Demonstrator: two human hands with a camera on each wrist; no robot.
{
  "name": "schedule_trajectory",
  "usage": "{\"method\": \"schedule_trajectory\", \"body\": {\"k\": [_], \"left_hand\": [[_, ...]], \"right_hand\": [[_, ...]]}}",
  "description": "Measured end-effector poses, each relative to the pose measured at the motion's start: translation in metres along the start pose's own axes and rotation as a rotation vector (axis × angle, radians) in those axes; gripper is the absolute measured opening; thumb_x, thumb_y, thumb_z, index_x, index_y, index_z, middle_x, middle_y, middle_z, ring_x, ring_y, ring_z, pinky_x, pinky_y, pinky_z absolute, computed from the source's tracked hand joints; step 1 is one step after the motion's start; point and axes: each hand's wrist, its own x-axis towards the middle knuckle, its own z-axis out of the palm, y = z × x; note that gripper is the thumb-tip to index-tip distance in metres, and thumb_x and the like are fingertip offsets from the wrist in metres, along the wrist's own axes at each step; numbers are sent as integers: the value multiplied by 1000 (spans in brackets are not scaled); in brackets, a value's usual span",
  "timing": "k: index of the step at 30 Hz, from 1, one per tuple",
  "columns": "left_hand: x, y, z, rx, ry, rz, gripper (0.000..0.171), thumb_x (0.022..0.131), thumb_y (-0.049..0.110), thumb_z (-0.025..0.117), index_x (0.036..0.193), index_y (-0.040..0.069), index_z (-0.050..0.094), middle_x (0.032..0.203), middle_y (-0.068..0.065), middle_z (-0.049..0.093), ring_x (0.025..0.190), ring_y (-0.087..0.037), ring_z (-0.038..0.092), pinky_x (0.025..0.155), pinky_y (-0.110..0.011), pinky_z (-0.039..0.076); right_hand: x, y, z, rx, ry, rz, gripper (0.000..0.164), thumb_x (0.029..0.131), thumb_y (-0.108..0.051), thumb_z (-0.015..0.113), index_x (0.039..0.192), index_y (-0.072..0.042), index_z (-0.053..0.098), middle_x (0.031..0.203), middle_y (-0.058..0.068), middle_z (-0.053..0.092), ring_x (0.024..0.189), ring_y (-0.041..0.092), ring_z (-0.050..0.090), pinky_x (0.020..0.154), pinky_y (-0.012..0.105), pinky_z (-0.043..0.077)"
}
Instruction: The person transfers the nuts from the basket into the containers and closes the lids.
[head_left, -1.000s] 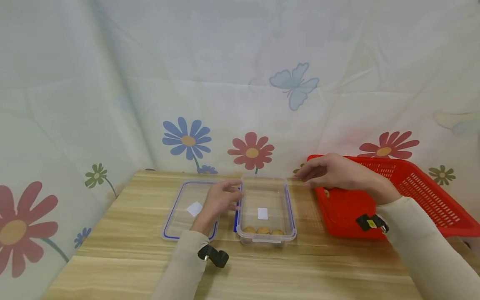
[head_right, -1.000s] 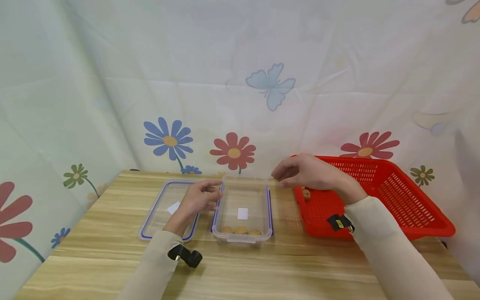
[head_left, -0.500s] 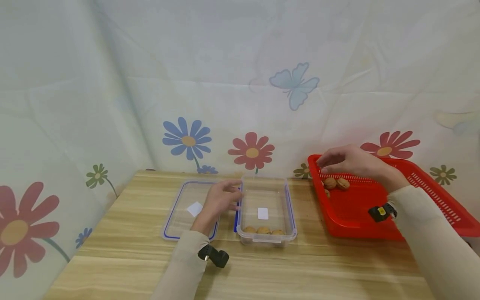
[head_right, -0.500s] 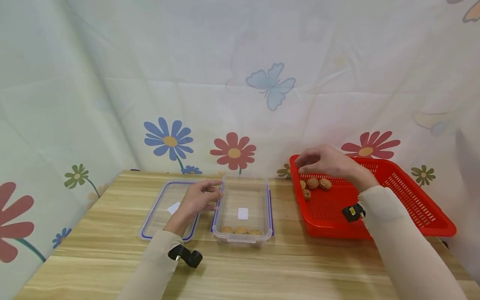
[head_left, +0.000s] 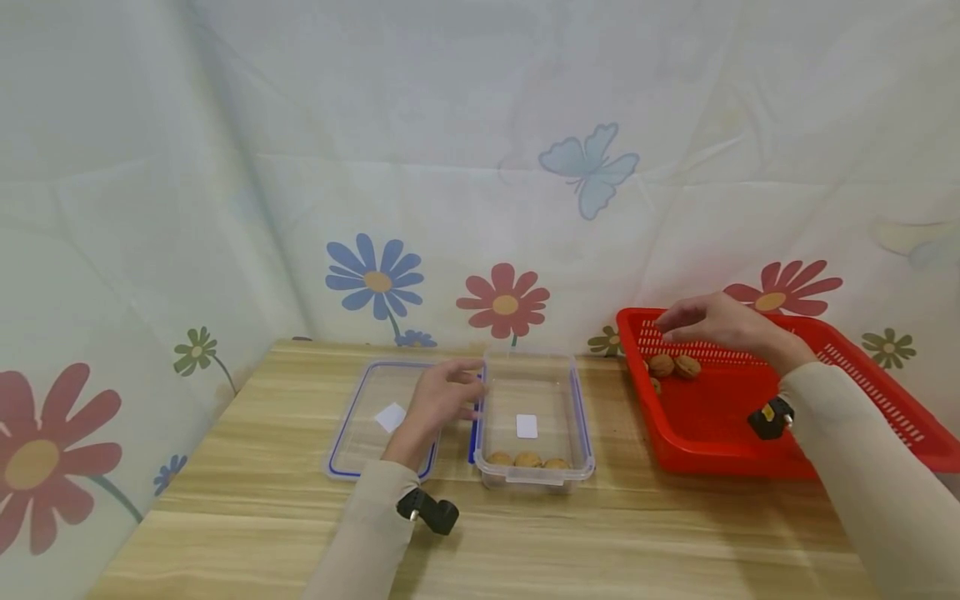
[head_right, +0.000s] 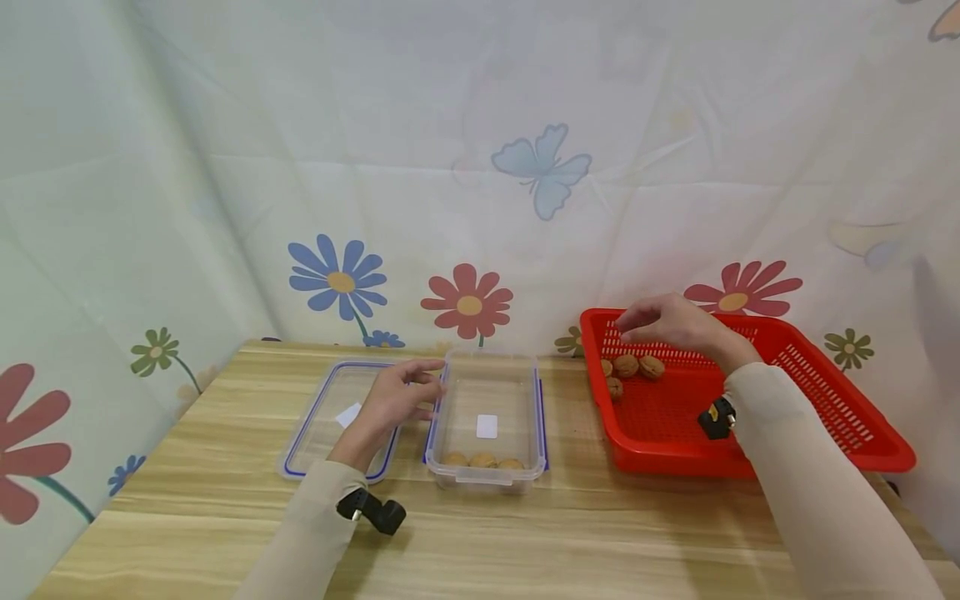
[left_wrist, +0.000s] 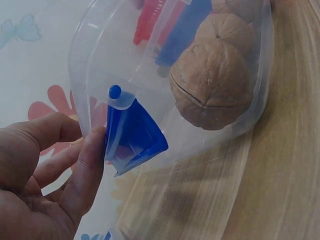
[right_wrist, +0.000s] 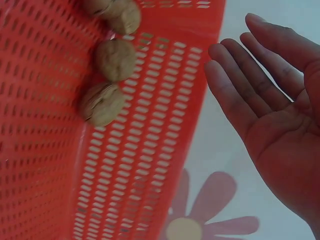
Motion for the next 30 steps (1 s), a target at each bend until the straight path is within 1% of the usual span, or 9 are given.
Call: {"method": "schedule_trajectory", "body": {"k": [4,11,17,23,27,30], "left_hand": [[0,0,0,2,-1,-6,45,96,3,73,141,3,67,124,-21,70,99,-29,74,70,-35,67],[1,0,0,1,4,-22,45,96,2,73,141,5,68,122,-20,70,98,-29,74,71,-34,67],[0,0,-1,-7,-3,-14,46,96,2,72,141,5,67,124,-21,69,96,-29,73,72,-35,67],[0,1,-1,-6,-4,-11,46,96,2,73,142,4,67,125,-21,69,97,-29,74,71,-35,67],[0,1,0,10,5,-25,45,96,3,73,141,6,68,123,-19,70,98,-28,74,71,-34,67],[0,1,0,16,9,-33,45,96,4,73,141,7,68,123,-18,70,99,-28,73,71,-34,67]], "right_hand": [[2,11,0,25,-13,26,48,100,-19,76,142,0,64,136,22,67,117,36,64,102,61,57],[4,32,3,3,-10,58,48,100,-16,75,142,3,62,138,27,64,120,42,60,102,65,55],[6,49,5,9,-37,81,49,101,-15,73,144,5,60,140,29,62,123,45,59,104,66,53],[9,59,8,-8,-47,109,50,100,-17,75,143,4,61,138,29,63,120,44,62,103,66,53],[10,64,10,-18,-61,116,52,98,-20,78,141,4,63,136,29,64,115,41,62,103,67,53],[12,67,13,-20,-73,121,52,97,-23,79,139,4,65,133,25,67,113,37,62,104,67,53]]}}
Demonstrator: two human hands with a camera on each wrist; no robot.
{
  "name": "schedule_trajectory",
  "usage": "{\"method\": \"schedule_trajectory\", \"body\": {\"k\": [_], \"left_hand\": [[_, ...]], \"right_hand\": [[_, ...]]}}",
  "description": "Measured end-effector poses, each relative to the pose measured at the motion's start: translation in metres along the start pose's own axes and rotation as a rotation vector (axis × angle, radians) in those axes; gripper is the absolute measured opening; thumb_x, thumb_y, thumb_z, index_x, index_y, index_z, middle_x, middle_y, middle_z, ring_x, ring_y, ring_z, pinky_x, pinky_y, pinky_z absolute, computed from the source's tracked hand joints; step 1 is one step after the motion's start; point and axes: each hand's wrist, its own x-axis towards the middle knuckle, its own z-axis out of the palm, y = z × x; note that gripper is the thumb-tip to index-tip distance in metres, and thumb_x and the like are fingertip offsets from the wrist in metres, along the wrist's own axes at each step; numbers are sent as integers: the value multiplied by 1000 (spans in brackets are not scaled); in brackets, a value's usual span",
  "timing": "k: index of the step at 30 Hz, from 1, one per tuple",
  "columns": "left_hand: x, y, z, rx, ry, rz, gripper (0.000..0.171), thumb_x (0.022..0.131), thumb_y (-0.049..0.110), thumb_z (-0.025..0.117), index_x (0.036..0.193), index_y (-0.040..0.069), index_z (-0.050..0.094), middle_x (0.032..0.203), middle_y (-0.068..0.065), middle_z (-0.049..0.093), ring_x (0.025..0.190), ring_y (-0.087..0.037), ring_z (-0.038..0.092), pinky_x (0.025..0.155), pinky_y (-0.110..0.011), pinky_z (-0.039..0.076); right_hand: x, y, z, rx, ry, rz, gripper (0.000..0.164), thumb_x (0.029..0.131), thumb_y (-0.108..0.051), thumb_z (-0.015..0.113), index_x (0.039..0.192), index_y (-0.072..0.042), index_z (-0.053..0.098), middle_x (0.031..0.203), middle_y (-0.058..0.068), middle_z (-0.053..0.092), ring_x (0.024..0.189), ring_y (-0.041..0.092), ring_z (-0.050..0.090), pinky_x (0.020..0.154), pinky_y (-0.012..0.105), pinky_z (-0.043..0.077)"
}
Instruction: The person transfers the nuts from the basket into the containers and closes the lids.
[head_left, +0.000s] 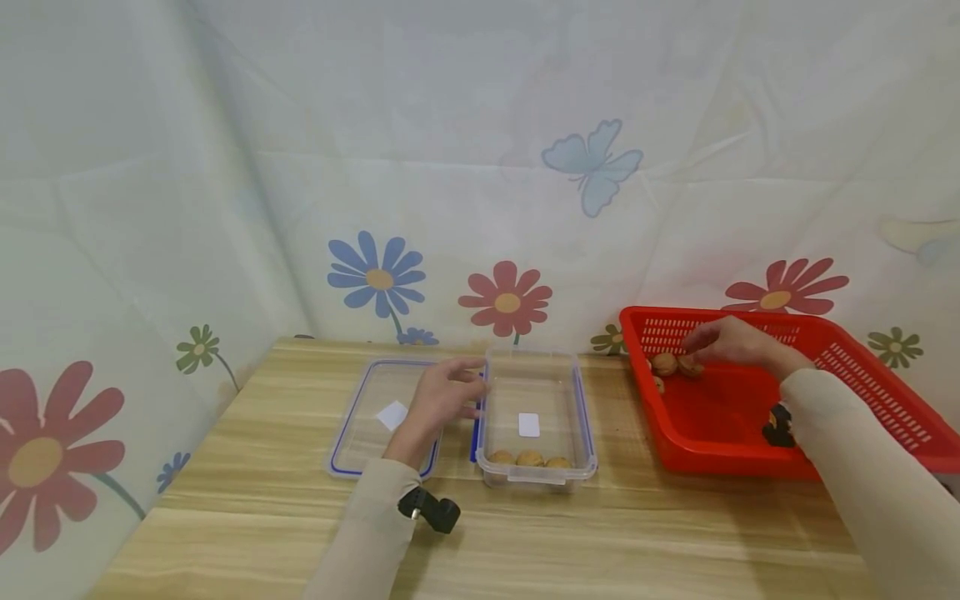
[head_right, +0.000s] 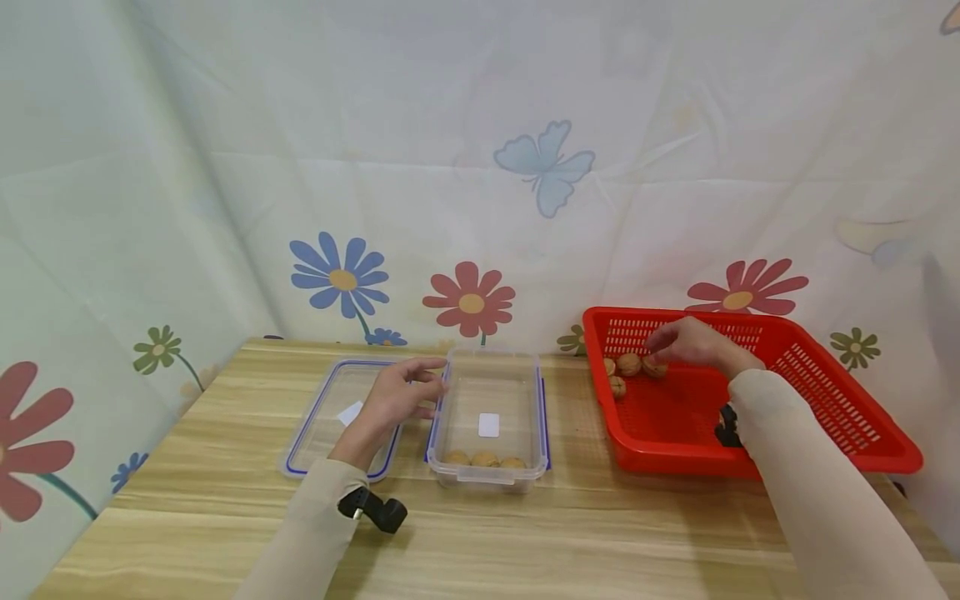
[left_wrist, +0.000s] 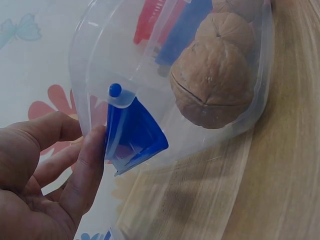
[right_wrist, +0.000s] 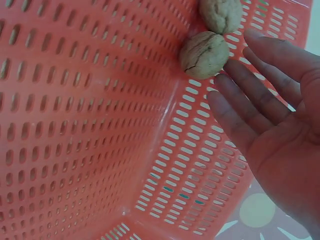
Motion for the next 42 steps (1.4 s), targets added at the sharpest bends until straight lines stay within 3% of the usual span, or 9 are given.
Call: {"method": "schedule_trajectory", "body": {"k": [12,21,28,42], "left_hand": [[2,-2,-1,1,-6,7,45,96,3,73,141,7,68,123,-19,70,97,-28,73,72,-35,67],[1,0,-1,-4,-10,7,46,96,4,73,142,8,68,122,-18,70,95,-27,73,72,-35,67],[1,-2,0,-20,-11,12,46,95,1,73,141,6,68,119,-18,70,93,-26,73,71,-35,67],[2,-1,0,-4,-13,0,46,96,3,74,141,8,68,120,-17,70,97,-27,74,72,-34,67]], "right_hand": [[4,0,5,20,-85,22,44,94,-20,82,131,3,71,123,21,72,106,34,64,108,72,46],[4,8,3,20,-112,-4,37,94,-18,82,125,1,75,117,18,74,99,32,65,105,67,52],[-2,0,3,-2,-81,22,41,94,-22,83,128,0,73,123,17,71,105,30,63,105,68,51],[-19,-31,-8,1,26,-72,46,97,-22,80,136,-1,69,123,13,73,109,30,64,99,57,59]]}}
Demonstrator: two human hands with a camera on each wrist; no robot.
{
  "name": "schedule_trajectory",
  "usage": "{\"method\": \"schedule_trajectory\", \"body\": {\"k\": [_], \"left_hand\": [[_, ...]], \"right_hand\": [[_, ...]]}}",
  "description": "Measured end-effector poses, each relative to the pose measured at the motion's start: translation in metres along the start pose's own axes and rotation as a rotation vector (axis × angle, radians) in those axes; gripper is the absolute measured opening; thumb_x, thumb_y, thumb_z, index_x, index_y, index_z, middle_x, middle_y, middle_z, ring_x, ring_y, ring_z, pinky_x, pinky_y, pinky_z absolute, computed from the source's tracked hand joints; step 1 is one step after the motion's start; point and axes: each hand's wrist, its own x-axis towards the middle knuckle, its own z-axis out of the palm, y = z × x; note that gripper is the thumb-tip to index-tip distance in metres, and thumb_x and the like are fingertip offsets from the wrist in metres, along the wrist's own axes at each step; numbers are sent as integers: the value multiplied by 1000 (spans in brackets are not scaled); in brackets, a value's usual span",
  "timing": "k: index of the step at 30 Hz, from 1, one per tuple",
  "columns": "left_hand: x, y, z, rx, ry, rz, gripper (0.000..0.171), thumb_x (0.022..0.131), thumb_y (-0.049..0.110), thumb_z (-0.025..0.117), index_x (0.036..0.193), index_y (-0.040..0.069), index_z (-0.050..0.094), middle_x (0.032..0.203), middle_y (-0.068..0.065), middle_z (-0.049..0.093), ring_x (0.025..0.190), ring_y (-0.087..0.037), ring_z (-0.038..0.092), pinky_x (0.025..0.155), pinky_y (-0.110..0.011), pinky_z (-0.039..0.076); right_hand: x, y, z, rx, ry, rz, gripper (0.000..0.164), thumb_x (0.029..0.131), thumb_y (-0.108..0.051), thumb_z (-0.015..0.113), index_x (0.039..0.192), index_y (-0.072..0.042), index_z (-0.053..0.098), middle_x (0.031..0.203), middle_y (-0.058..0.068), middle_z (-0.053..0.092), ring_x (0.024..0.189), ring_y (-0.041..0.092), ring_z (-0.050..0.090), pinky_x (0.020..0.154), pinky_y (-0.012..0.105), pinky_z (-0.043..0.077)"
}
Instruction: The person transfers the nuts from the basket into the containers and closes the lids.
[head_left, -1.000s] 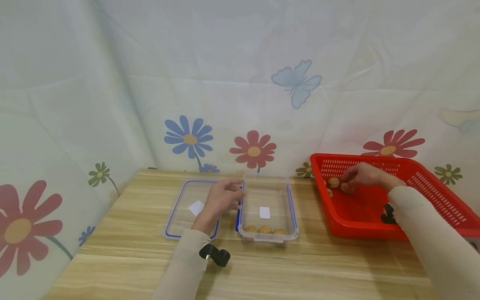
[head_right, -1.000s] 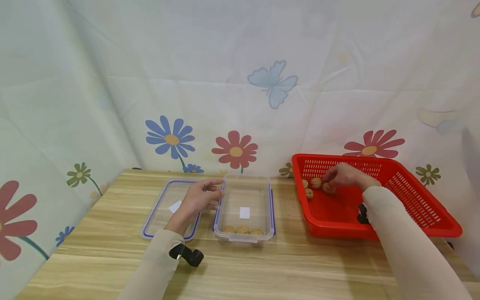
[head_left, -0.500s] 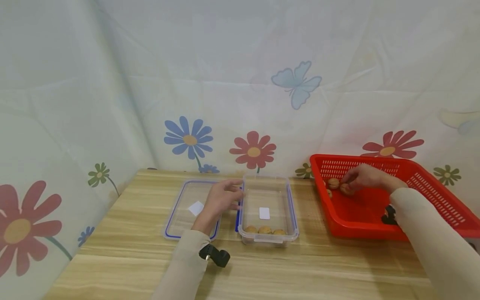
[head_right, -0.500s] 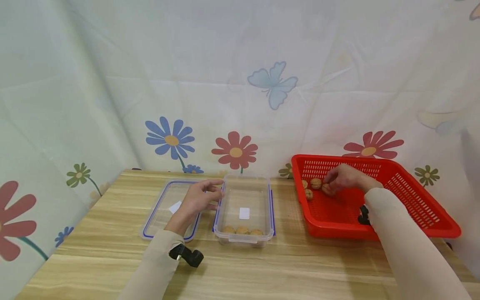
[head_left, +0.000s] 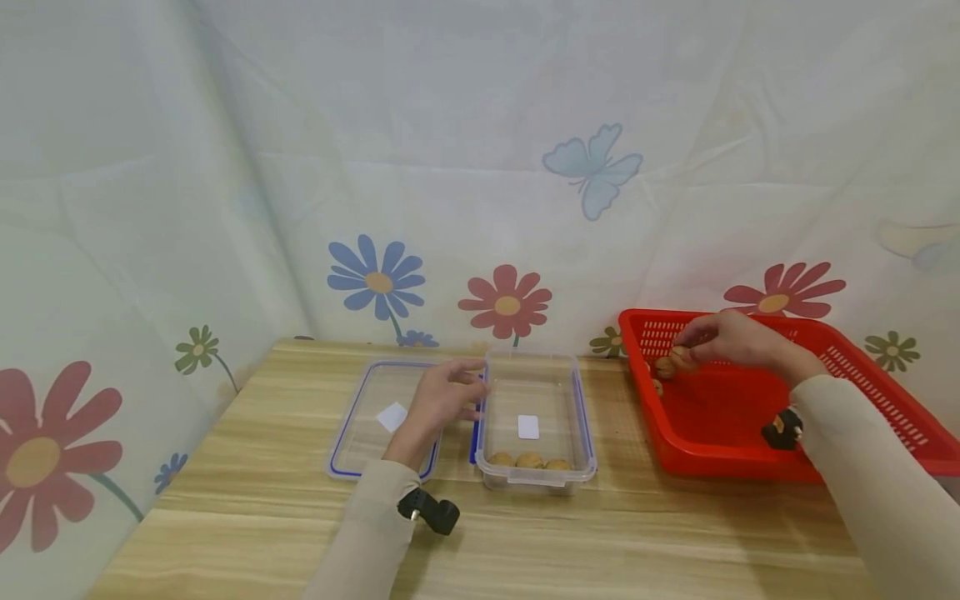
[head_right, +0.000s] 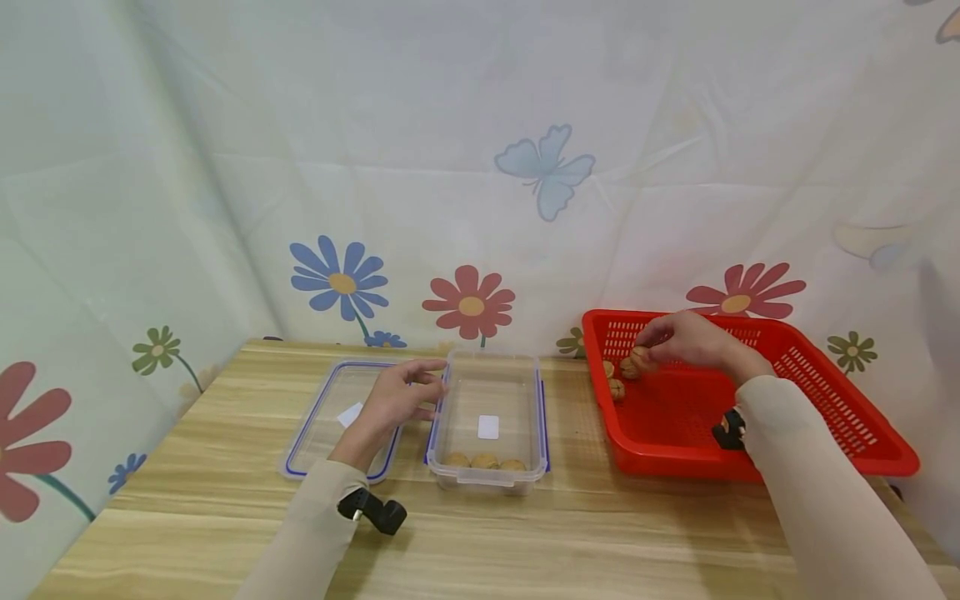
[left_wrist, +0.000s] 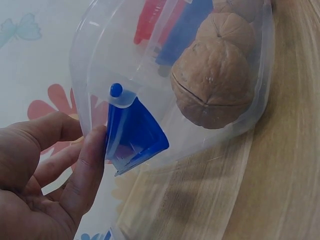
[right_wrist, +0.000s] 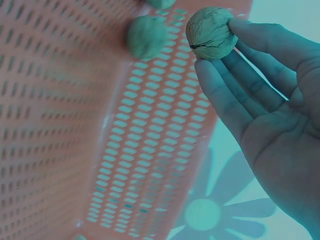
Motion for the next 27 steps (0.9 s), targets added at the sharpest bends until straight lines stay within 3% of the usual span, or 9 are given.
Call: {"method": "schedule_trajectory", "body": {"k": [10,22,27], "left_hand": [[0,0,0,3,7,3,46,96,4,74,142,8,68,120,-17,70,96,-26,73,73,-34,67],[0,-1,0,0,5,-1,46,96,4,74,141,8,68,121,-17,70,98,-27,73,73,-35,67],[0,-1,0,-3,4,-2,47,96,4,74,142,8,68,121,-17,70,97,-27,73,73,-34,67]], "right_hand": [[-10,-40,-4,-24,67,-95,44,97,-21,80,135,-2,70,126,14,72,111,30,66,95,55,62],[-25,-94,2,-3,109,-174,40,98,-27,81,134,-13,74,124,5,74,113,27,67,100,53,59],[-30,-111,10,-4,134,-235,36,97,-26,81,131,-14,76,122,2,75,109,23,67,95,37,61]]}}
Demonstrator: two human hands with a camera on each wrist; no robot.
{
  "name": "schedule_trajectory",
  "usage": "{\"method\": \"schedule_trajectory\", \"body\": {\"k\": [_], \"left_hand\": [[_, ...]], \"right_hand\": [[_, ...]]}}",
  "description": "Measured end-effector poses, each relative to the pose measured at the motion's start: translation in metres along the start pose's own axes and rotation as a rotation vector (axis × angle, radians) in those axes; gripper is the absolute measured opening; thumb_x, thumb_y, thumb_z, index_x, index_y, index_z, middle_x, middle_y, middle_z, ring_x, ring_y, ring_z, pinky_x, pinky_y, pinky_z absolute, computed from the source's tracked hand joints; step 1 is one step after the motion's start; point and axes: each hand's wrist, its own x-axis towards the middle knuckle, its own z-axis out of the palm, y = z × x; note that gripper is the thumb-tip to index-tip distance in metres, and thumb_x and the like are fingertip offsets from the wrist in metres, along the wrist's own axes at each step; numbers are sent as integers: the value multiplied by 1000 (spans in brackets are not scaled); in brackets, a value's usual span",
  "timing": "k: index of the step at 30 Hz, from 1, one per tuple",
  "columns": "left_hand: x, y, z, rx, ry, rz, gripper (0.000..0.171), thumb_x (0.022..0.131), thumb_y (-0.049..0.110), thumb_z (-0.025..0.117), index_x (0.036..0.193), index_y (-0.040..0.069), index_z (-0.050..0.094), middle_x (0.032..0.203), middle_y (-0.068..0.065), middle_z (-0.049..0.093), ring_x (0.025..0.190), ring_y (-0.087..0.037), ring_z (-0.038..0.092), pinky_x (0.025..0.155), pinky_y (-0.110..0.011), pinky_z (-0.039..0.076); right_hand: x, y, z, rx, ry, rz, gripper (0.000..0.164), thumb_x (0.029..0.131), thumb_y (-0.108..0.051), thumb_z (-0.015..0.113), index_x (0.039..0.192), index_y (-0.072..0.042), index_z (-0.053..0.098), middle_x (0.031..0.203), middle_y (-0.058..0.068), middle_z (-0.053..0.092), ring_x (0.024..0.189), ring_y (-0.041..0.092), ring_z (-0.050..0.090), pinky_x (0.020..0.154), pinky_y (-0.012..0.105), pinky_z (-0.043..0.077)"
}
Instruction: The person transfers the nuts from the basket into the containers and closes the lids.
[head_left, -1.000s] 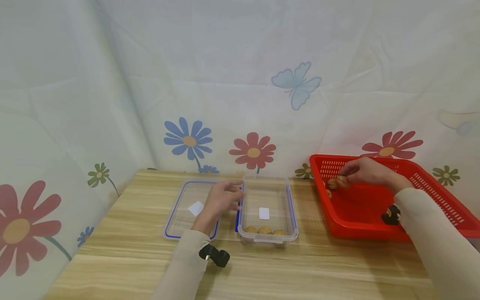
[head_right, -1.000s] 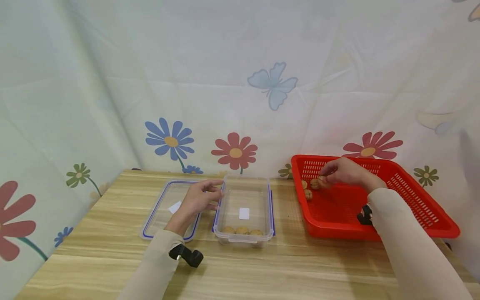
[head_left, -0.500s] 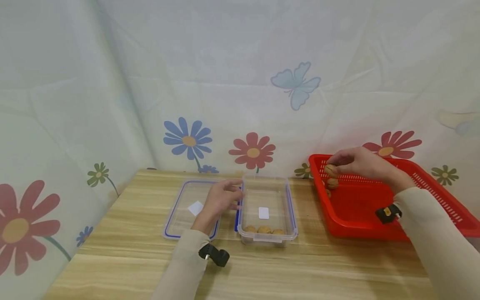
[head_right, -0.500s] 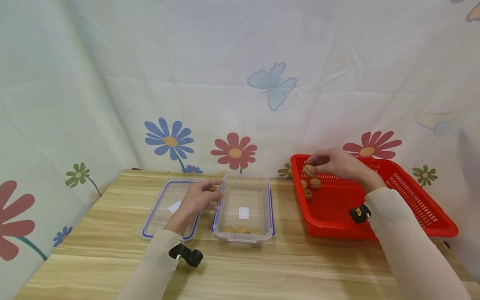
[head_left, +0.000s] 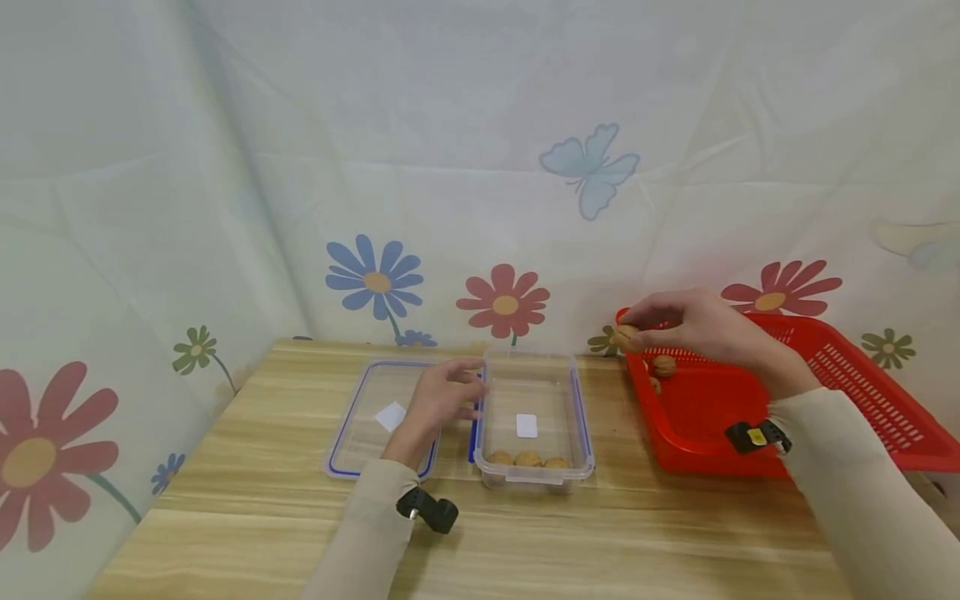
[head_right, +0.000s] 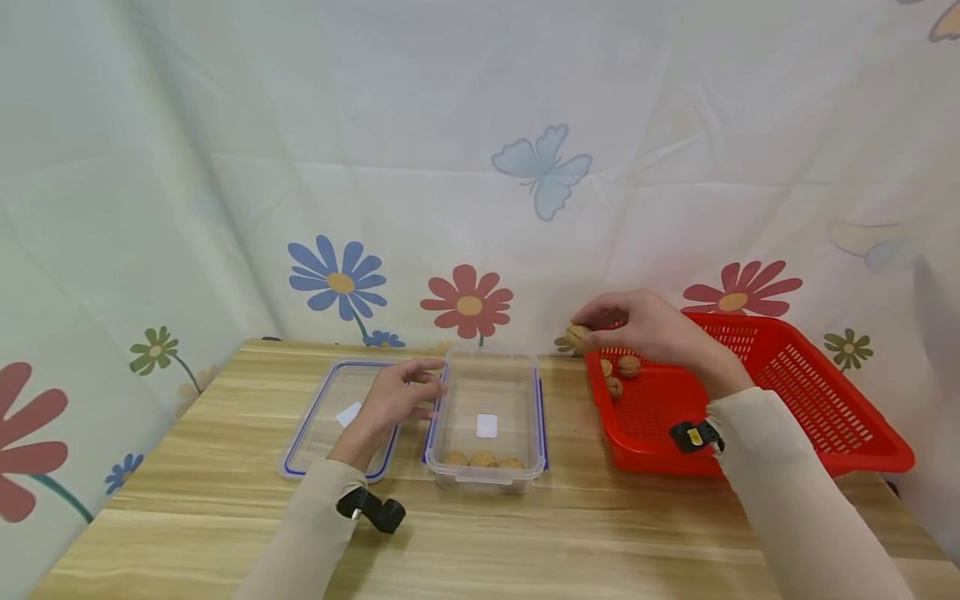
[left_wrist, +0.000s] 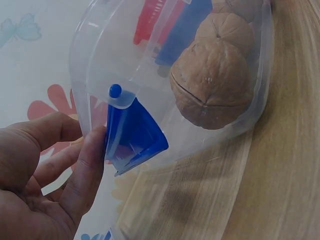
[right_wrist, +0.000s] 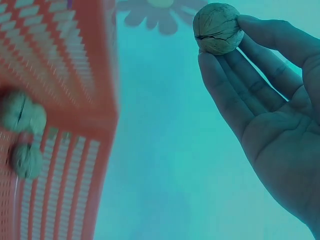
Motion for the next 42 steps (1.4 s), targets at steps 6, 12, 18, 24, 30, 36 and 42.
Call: {"method": "schedule_trajectory", "body": {"k": [6,12,18,24,30,36,42], "left_hand": [[0,-1,0,9,0,6,46,96,5,75,142,7,68,120,-16,71,97,-26,73,73,-35,67],[0,-2,0,7,-1,11,45,97,5,74,142,8,68,119,-16,71,97,-26,73,73,-35,67],[0,-3,0,8,-1,8,45,97,5,74,141,8,68,120,-17,71,97,-27,74,73,-35,67],[0,-2,0,-3,-2,12,45,96,4,74,141,8,68,118,-16,71,95,-26,74,72,-34,67],[1,-2,-1,-17,-9,16,45,96,3,74,141,6,68,119,-18,71,96,-27,74,72,-34,67],[0,-2,-1,-16,-9,13,46,96,3,74,141,5,68,121,-19,70,97,-28,73,72,-34,67],[1,-1,0,-9,-4,2,46,97,4,74,142,6,68,124,-19,69,99,-28,73,72,-34,67]], "right_hand": [[0,-14,13,60,8,-55,35,96,-19,83,129,-13,76,119,2,75,101,24,67,83,24,62],[0,-24,30,127,25,-40,34,94,-20,84,127,-15,77,116,3,74,99,26,66,71,27,62],[1,-32,48,153,42,-78,32,94,-20,84,125,-14,78,116,0,75,104,21,69,91,24,60],[2,-37,65,225,9,-119,33,96,-18,82,127,-9,76,118,4,74,105,23,70,92,25,60],[8,-40,83,276,-17,-151,31,96,-13,81,126,-8,76,117,5,74,105,24,71,91,28,62],[14,-45,99,317,-46,-180,31,97,-13,79,128,-8,75,116,3,76,104,23,72,90,28,62],[16,-49,113,349,-83,-185,31,98,-15,78,129,-8,74,116,3,75,104,22,72,93,29,62]]}}
